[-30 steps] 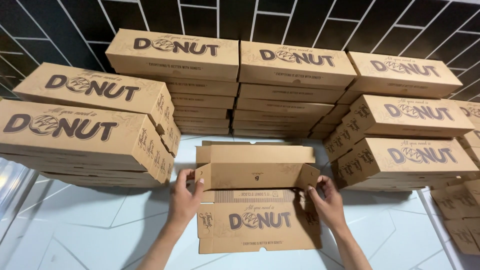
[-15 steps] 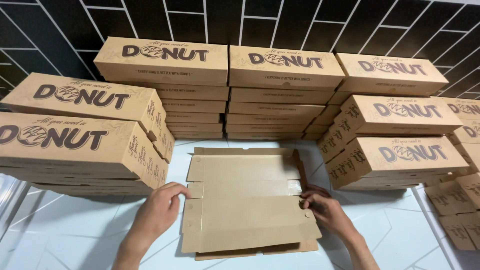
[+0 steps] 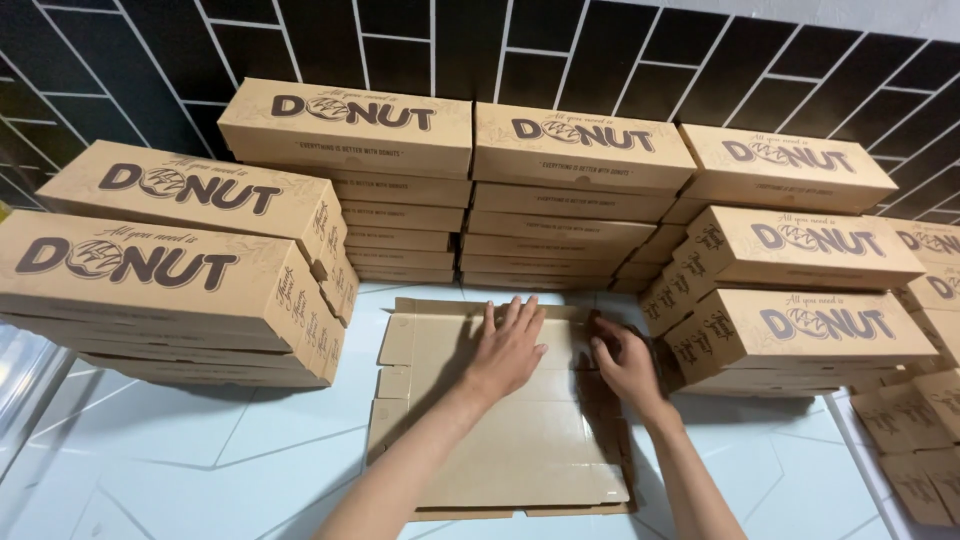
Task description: The person folds a cardboard donut box by hand, tucking in the side flaps and closing the lid.
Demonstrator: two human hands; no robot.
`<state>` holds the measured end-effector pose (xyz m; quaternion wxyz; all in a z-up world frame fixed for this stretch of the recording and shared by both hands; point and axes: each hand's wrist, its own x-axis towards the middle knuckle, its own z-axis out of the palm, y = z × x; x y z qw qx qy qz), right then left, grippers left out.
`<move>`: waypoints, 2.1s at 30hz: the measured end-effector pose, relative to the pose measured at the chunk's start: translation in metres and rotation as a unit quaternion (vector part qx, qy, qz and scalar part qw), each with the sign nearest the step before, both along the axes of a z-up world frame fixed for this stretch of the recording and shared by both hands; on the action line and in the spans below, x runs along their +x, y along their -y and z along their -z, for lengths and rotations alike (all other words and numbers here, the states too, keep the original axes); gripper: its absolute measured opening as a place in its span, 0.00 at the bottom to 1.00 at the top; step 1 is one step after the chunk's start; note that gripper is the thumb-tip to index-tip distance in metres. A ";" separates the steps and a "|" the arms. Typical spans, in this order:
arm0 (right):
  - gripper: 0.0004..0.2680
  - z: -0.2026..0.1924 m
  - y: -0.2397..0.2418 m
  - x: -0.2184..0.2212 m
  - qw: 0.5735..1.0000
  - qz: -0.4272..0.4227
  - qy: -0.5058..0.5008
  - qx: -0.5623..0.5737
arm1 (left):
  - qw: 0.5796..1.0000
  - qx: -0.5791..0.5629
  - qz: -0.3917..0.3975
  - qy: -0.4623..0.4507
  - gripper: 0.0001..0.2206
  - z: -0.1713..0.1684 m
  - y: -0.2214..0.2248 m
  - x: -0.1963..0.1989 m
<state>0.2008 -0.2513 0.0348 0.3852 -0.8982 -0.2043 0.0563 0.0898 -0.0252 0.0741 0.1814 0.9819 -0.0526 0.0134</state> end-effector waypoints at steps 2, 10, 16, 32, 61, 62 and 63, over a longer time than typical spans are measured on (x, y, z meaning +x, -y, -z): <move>0.16 -0.010 -0.020 0.002 1.000 -0.002 0.026 -0.001 | 1.000 -0.002 -0.026 0.011 0.25 0.009 0.007 0.005; 0.16 -0.010 -0.053 -0.016 0.964 0.005 0.258 -0.070 | 0.998 0.004 -0.065 -0.015 0.28 0.010 0.009 0.000; 0.22 0.007 -0.054 -0.010 0.986 -0.074 0.023 -0.146 | 0.996 0.015 -0.086 0.000 0.28 0.014 0.014 0.005; 0.16 0.043 -0.045 0.008 0.984 -0.039 0.139 -0.103 | 0.993 0.058 -0.009 0.106 0.31 0.038 0.024 0.026; 0.14 0.025 -0.030 -0.012 0.994 0.050 0.098 0.023 | 0.990 0.081 -0.062 0.096 0.26 0.041 0.039 0.013; 0.16 0.023 -0.031 -0.013 0.994 0.059 0.089 0.021 | 0.986 0.096 -0.070 0.117 0.27 0.045 0.040 0.013; 0.17 0.021 -0.031 -0.012 0.994 0.068 0.082 0.020 | 0.981 0.111 -0.078 0.139 0.28 0.049 0.041 0.013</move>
